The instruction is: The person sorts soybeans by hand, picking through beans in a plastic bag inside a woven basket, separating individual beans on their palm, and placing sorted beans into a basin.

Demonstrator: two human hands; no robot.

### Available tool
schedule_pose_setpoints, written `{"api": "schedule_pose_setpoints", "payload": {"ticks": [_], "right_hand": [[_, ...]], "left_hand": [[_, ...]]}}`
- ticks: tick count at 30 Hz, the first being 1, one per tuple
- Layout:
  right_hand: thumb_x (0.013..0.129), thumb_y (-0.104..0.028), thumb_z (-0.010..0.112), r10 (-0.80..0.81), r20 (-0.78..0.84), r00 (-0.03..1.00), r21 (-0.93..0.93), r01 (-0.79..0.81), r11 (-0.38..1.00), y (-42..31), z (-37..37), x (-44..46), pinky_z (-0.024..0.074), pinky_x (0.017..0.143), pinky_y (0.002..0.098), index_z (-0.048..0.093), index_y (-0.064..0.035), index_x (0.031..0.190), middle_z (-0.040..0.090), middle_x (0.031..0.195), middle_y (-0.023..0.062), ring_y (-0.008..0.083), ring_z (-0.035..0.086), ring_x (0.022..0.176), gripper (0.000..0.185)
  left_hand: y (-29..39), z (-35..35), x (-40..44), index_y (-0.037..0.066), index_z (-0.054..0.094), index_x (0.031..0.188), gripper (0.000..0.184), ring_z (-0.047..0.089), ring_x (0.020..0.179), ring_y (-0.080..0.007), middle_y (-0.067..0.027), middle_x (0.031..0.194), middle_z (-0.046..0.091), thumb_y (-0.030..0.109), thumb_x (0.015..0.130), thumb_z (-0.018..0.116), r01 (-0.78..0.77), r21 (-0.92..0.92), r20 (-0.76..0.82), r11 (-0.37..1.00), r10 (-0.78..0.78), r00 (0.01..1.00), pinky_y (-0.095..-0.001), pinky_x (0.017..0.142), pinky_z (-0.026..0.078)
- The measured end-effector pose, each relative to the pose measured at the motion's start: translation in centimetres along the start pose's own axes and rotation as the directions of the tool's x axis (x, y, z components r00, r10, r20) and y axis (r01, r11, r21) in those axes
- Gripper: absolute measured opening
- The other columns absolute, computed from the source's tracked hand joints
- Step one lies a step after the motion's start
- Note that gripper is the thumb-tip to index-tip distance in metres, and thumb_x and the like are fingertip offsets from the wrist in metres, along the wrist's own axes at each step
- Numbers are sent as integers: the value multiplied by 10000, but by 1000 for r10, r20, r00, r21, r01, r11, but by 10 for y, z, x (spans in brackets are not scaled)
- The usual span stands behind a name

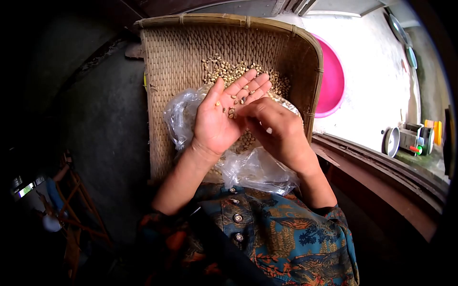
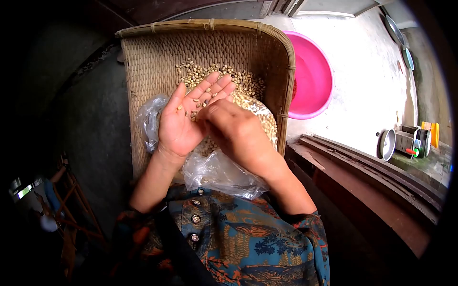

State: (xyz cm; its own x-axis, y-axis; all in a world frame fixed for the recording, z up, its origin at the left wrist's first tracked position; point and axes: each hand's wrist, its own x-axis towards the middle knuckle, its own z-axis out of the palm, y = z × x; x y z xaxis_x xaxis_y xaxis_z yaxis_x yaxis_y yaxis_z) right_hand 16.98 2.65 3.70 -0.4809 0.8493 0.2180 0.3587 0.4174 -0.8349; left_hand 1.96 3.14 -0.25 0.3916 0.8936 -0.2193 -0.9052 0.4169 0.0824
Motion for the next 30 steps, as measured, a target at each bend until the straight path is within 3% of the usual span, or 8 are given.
{"api": "schedule_pose_setpoints", "payload": {"ticks": [3,4,13,16,19,20,24,30], "right_hand": [[760,-4,645,-103,28,994,-188,107,976,2,9,1,542,725,375,634,-18,943,636,934,134,313,661,846,184],[754,4,682,-205,36,978,-279,207,938,6,10,3,556,686,359,659,-22,1008,646,905,116,290,669,788,257],[724,-40,688,-198,229,953,-578,297,760,-6,14,7,556,668,354,620,-16,1035,631,927,103,258,666,784,319],[753,-60,641,-212,55,976,-441,214,872,5,16,4,536,632,362,598,-28,967,602,837,125,283,646,738,220],[805,-44,719,-93,-41,995,-121,87,989,1,9,8,529,628,332,631,-24,986,650,878,104,257,669,737,203],[835,-31,692,-55,-53,997,-96,50,994,-3,11,10,522,632,346,633,-26,969,656,861,126,286,663,718,146],[834,-33,671,-35,-46,998,-162,28,986,0,22,17,524,662,396,626,-15,963,651,870,166,351,654,757,138],[811,-21,659,21,34,999,-267,-12,964,-17,16,26,522,683,407,618,-3,934,643,838,174,361,648,777,131]], "left_hand": [[-2,-2,1,-62,283,1468,670,268,1438,-354,-260,1517,312,446,1033,297,-11,41,46,999,9,999,-457,1201,190],[-2,-2,0,-63,277,1470,676,266,1438,-354,-258,1519,308,452,1032,294,-14,57,47,998,12,999,-455,1202,189],[-1,-4,0,-56,263,1476,686,268,1436,-350,-244,1524,303,469,1034,275,-19,103,60,994,13,998,-453,1201,190],[-3,-3,1,-49,269,1476,653,270,1436,-349,-243,1524,304,437,1040,295,-51,152,23,987,48,999,-463,1193,205],[-5,-4,2,-40,271,1478,626,268,1438,-347,-243,1527,300,410,1044,311,-50,161,43,986,43,998,-468,1187,218],[-6,-1,2,-38,259,1483,650,268,1439,-347,-243,1529,297,439,1042,294,-37,178,56,983,27,998,-460,1187,216],[-10,-2,2,-45,221,1492,722,258,1444,-344,-250,1532,286,507,1028,262,-13,122,82,992,3,997,-449,1193,193],[-12,-8,-1,-56,194,1496,750,240,1449,-346,-258,1537,268,524,1023,250,9,99,60,995,-15,998,-450,1195,187]]}}
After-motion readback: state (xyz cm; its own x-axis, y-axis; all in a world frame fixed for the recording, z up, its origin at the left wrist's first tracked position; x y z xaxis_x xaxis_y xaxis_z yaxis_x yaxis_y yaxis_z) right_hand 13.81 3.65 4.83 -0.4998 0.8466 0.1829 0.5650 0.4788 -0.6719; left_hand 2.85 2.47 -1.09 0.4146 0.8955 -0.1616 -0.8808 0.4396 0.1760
